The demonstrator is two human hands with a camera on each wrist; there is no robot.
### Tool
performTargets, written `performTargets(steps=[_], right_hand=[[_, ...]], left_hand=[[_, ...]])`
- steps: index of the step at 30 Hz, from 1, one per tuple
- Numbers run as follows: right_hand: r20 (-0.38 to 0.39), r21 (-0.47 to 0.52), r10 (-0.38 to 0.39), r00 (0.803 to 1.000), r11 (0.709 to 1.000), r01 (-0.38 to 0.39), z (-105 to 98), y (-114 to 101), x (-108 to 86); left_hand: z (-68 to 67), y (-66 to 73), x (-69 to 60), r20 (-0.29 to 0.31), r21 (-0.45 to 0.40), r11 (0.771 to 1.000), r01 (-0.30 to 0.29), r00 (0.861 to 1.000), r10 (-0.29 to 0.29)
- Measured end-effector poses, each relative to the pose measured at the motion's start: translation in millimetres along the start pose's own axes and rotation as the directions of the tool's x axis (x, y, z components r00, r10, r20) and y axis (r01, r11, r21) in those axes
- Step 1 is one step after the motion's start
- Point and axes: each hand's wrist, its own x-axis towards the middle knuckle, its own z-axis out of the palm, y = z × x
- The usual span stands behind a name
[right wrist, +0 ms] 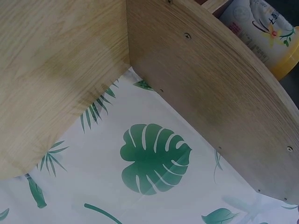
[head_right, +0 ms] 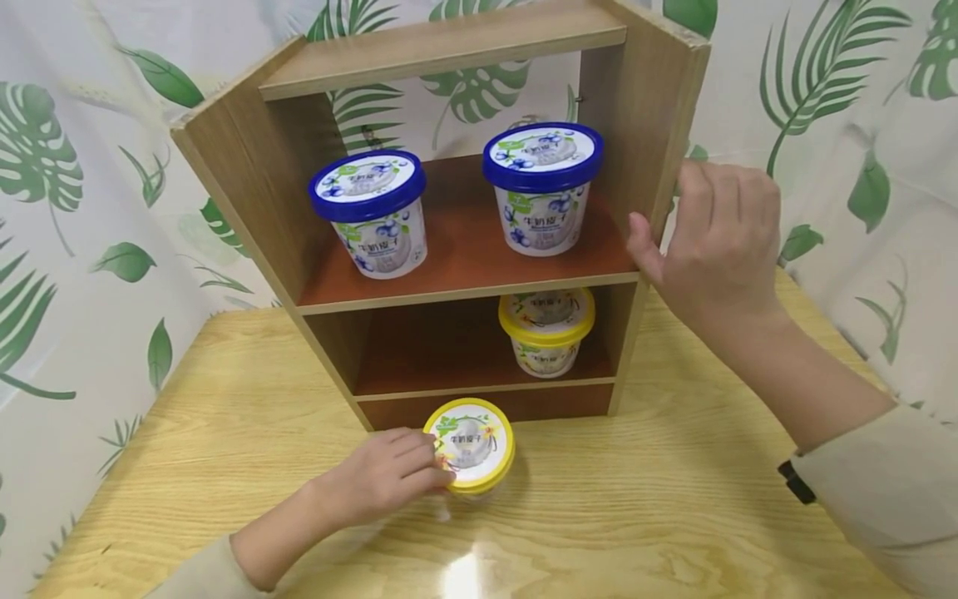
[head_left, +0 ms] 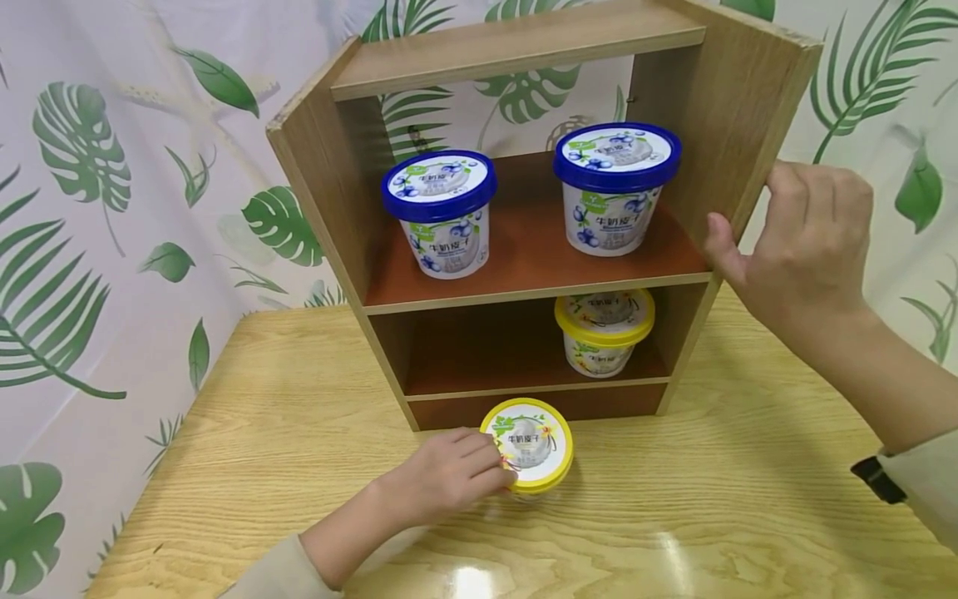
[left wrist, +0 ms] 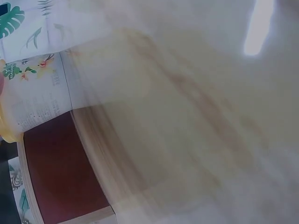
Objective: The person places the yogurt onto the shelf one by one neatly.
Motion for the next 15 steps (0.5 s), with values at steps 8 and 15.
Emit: performTargets(steps=[8, 15], right_hand=[[0.004, 0.008, 0.007, 1.000, 1.000, -0.007, 1, 0, -1.1], [0.005, 0.009, 0.008, 1.000, 1.000, -0.008, 0, 0, -0.6]], left_hand=[[-8.3, -4.4, -5.6, -0.004, -0.010, 0.998, -0.067, 0.998, 0.067], [-15.2, -6.3, -8.1, -0.014, 0.004, 0.994, -0.111, 0.994, 0.111]])
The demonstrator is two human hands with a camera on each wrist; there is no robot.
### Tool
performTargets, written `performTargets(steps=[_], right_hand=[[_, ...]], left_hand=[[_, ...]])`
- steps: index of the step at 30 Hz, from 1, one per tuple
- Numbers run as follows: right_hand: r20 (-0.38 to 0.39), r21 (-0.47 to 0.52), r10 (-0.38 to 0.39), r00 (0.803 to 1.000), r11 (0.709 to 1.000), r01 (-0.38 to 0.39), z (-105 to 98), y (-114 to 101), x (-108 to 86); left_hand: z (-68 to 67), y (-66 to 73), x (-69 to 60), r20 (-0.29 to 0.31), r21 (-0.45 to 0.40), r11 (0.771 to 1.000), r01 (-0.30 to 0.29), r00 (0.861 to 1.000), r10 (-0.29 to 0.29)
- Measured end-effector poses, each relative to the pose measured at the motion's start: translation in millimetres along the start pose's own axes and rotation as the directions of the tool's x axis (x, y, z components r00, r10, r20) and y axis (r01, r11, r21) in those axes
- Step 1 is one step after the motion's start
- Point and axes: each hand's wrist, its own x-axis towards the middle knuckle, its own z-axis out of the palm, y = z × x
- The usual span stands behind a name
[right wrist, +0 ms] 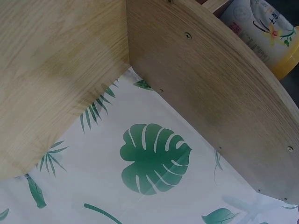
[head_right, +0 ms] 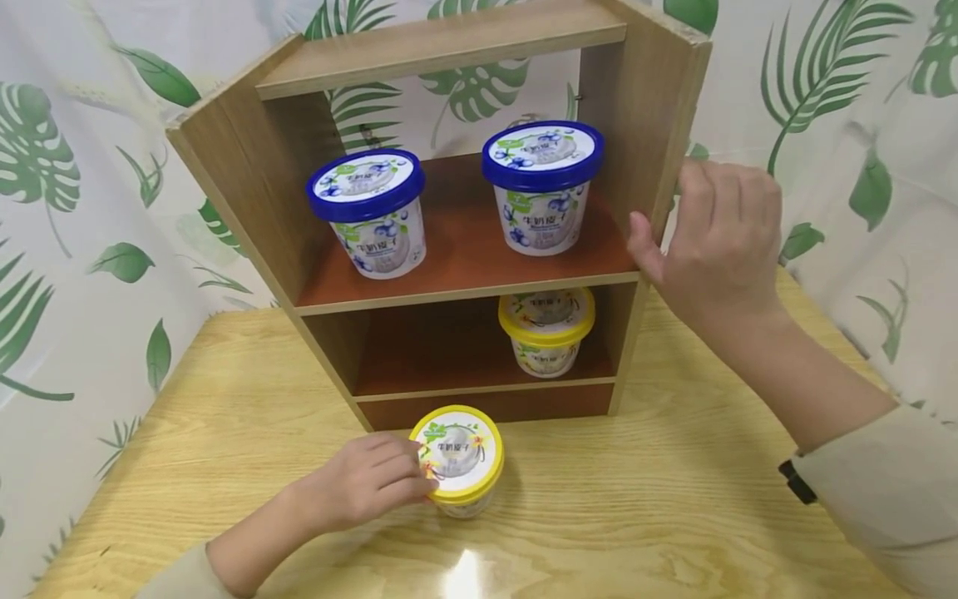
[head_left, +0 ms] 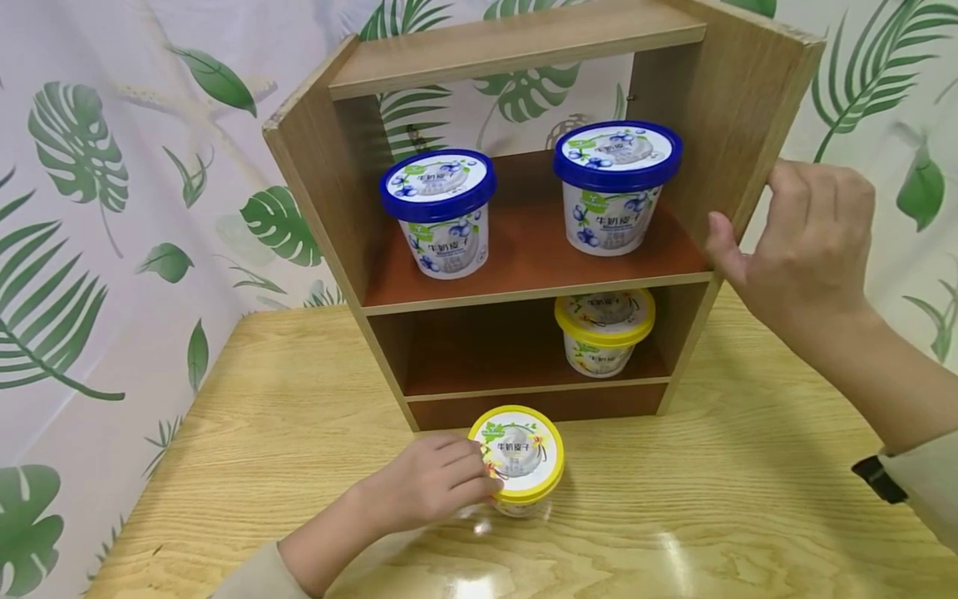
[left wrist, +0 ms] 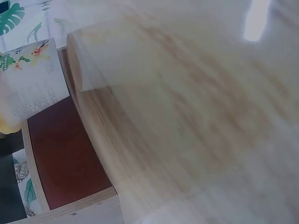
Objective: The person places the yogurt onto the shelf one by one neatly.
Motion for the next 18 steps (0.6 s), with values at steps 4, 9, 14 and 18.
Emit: performTargets(steps=[4, 9, 14, 18], right_hand=[[0.014, 0.000, -0.003, 1.000, 1.000, 0.003, -1, 1, 0.4], [0.017, 0.004, 0.001, 1.000, 1.000, -0.001, 0, 1, 0.2], [0.009, 0.001, -0.002, 1.000, 1.000, 0.002, 0, 1, 0.3], [0.020, -0.001, -0.005, 1.000, 1.000, 0.005, 0, 2, 0.5]], left_hand=[[-3.4, -0.9, 0.1, -0.011, 0.012, 1.000, -0.012, 1.000, 0.012], [-9.1, -2.7, 1.2, -0.027, 0.023, 0.999, -0.025, 0.999, 0.026], [-13.3, -6.0, 2.3, -0.048, 0.021, 0.999, -0.046, 0.998, 0.047], [-16.8, -8.1, 3.7, -0.065, 0.030, 0.998, -0.058, 0.996, 0.060]])
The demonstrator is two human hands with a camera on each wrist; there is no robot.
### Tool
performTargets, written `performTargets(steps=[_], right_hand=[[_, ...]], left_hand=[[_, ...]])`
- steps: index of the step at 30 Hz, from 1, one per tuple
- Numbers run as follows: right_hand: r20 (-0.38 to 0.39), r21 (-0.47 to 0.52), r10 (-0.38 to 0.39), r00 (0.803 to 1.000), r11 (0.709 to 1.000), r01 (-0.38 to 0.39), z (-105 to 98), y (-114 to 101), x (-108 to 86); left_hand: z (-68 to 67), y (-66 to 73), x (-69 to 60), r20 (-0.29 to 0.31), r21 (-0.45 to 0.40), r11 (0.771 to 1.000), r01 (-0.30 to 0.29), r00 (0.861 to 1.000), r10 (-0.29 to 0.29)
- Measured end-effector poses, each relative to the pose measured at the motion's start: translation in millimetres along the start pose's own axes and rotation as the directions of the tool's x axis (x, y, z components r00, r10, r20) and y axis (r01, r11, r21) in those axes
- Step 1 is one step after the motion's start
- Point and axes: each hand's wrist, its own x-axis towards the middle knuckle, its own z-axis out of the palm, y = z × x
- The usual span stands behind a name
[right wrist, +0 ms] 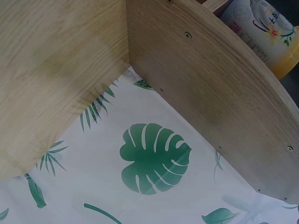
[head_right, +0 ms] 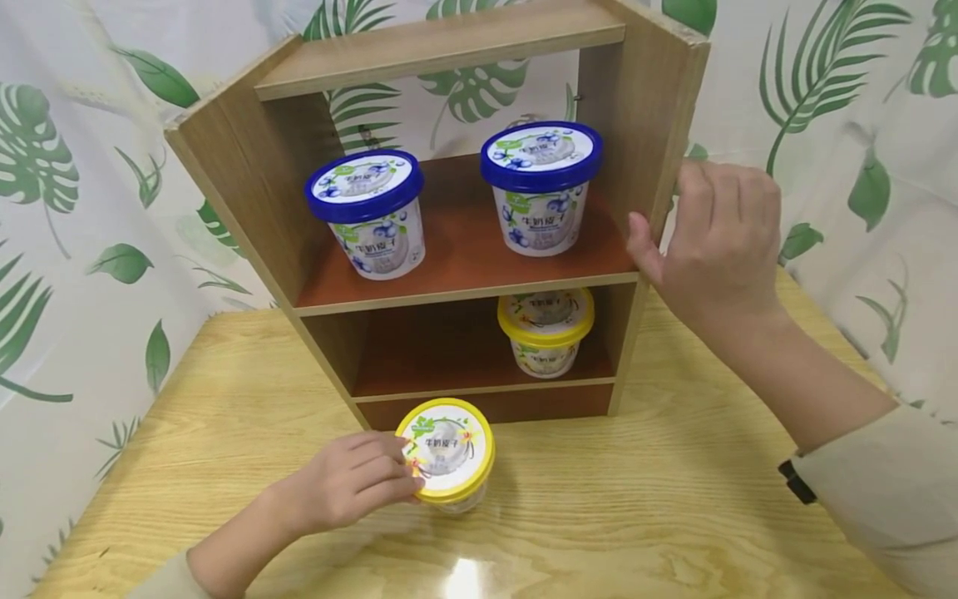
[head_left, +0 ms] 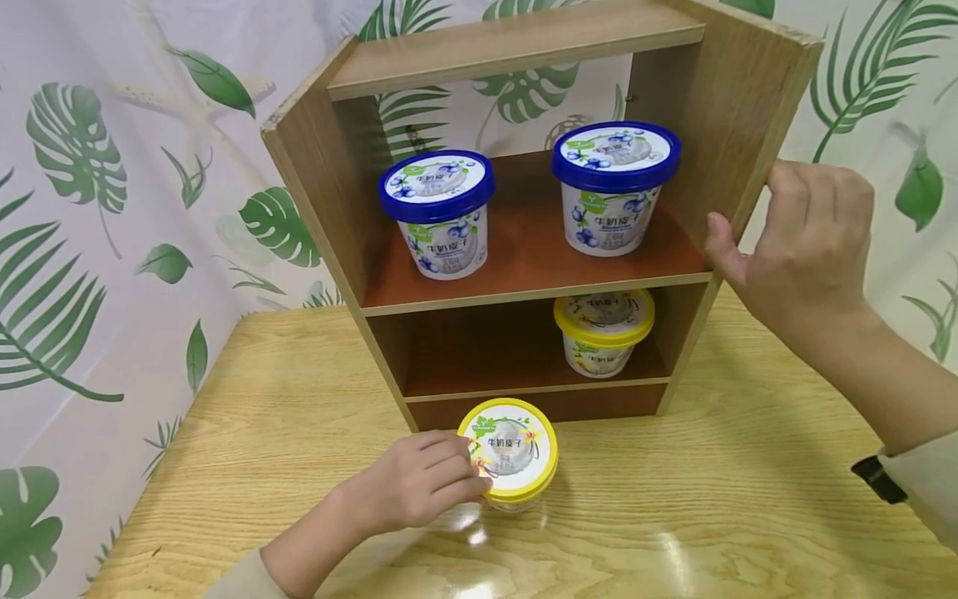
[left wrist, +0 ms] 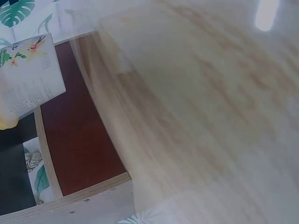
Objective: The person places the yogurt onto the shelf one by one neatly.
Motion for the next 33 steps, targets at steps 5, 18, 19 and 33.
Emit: performTargets(steps=[5, 18, 19, 33], right_hand=[[0.003, 0.002, -0.004, 1.000, 1.000, 0.004, 1, 0, -0.1], [0.010, 0.000, 0.003, 1.000, 1.000, -0.003, 0, 0, 0.1], [0.009, -0.002, 0.002, 1.000, 1.000, -0.002, 0, 0, 0.3], [-0.004, -0.011, -0.011, 1.000, 1.000, 0.011, 0, 0, 0.1]], left_hand=[[-4.9, -1.7, 1.6, -0.006, 0.013, 1.000, 0.002, 1.000, -0.002], [-23.1, -12.9, 10.8, -0.041, 0.036, 0.999, -0.019, 0.999, 0.020], [-24.7, -13.9, 11.3, -0.040, 0.037, 0.999, -0.015, 0.999, 0.017], [-40.2, -26.3, 11.8, -0.055, 0.056, 0.998, 0.030, 0.998, -0.027]])
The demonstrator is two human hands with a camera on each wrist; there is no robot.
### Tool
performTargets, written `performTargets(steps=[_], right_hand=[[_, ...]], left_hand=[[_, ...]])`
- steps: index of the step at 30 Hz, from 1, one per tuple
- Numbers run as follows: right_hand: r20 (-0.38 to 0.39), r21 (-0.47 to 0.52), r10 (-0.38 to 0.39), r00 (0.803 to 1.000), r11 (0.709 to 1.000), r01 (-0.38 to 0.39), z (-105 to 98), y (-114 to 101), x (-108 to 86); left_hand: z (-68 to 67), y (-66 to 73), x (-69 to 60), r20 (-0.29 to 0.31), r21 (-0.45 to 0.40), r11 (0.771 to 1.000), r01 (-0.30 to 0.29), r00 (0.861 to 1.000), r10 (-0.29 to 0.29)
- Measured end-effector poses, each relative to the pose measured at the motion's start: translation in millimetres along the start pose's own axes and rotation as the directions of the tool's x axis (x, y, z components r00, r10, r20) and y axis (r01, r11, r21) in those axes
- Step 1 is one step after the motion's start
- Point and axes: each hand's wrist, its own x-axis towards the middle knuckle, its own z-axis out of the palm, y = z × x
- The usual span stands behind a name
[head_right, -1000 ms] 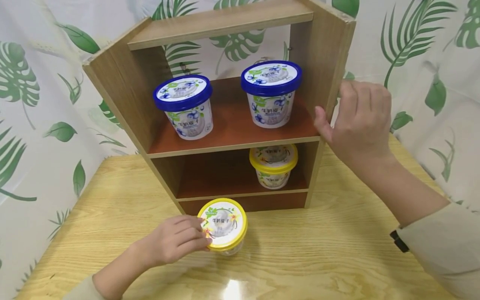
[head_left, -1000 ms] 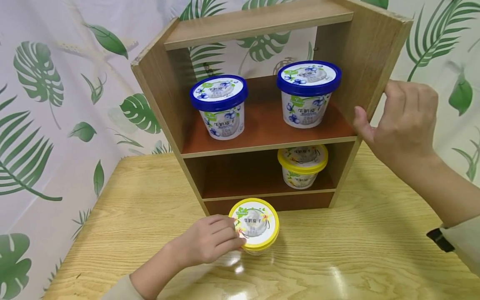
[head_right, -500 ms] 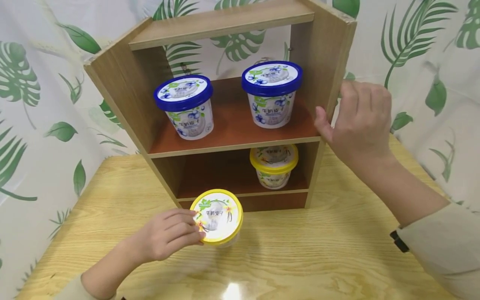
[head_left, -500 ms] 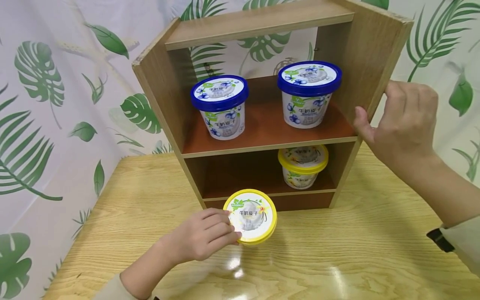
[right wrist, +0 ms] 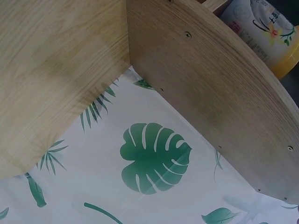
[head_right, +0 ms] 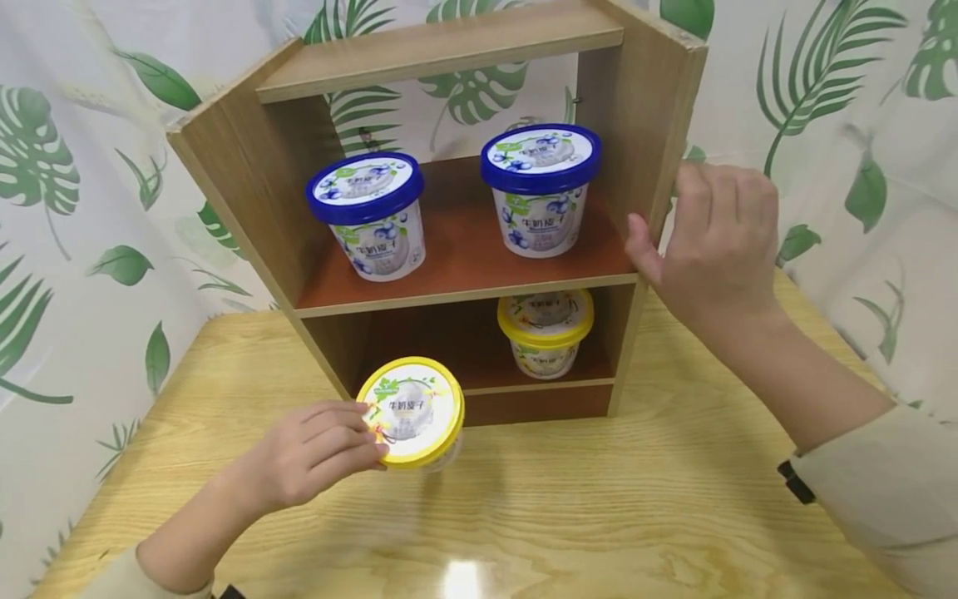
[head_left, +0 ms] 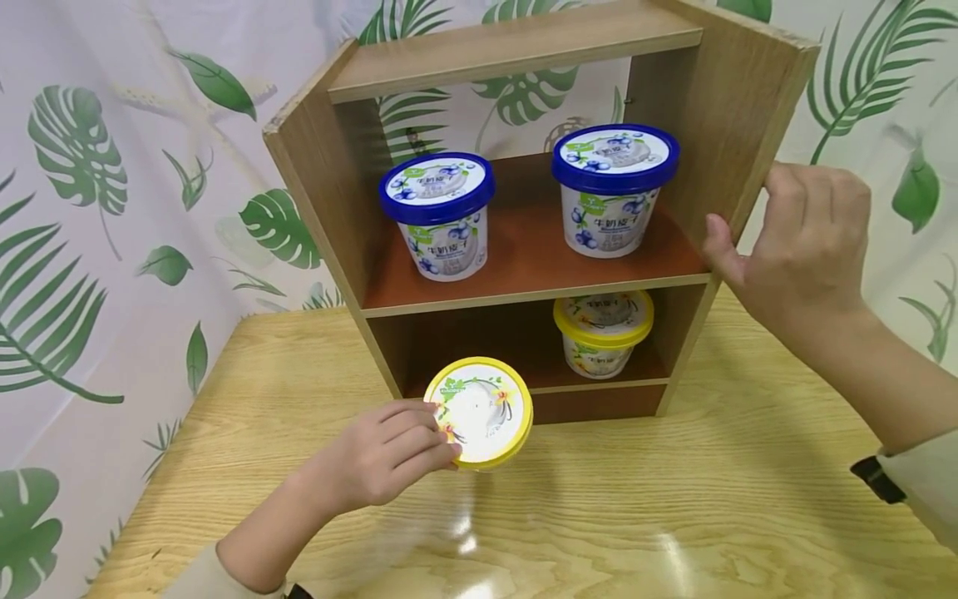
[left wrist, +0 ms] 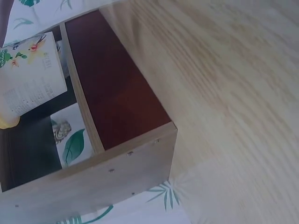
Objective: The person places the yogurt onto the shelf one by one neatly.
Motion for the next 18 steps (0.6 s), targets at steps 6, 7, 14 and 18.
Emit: performTargets(steps=[6, 7, 14, 18], right_hand=[[0.017, -0.009, -0.006, 1.000, 1.000, 0.006, -1, 1, 0.2], [0.019, -0.012, -0.007, 1.000, 1.000, 0.007, -1, 1, 0.2], [0.009, 0.004, -0.004, 1.000, 1.000, 0.004, -2, 1, 0.5], [0.022, 0.005, -0.006, 1.000, 1.000, 0.006, -2, 1, 1.0]], left_hand=[[-3.9, -7.7, -4.4, -0.017, 0.029, 0.998, 0.048, 0.999, -0.047], [-4.2, -9.1, -5.7, -0.013, 0.034, 0.998, 0.057, 0.998, -0.057], [-2.7, -14.8, -16.6, 0.009, 0.039, 0.994, 0.107, 0.994, -0.107], [-1.3, -17.7, -20.3, 0.004, 0.036, 0.992, 0.120, 0.993, -0.120]])
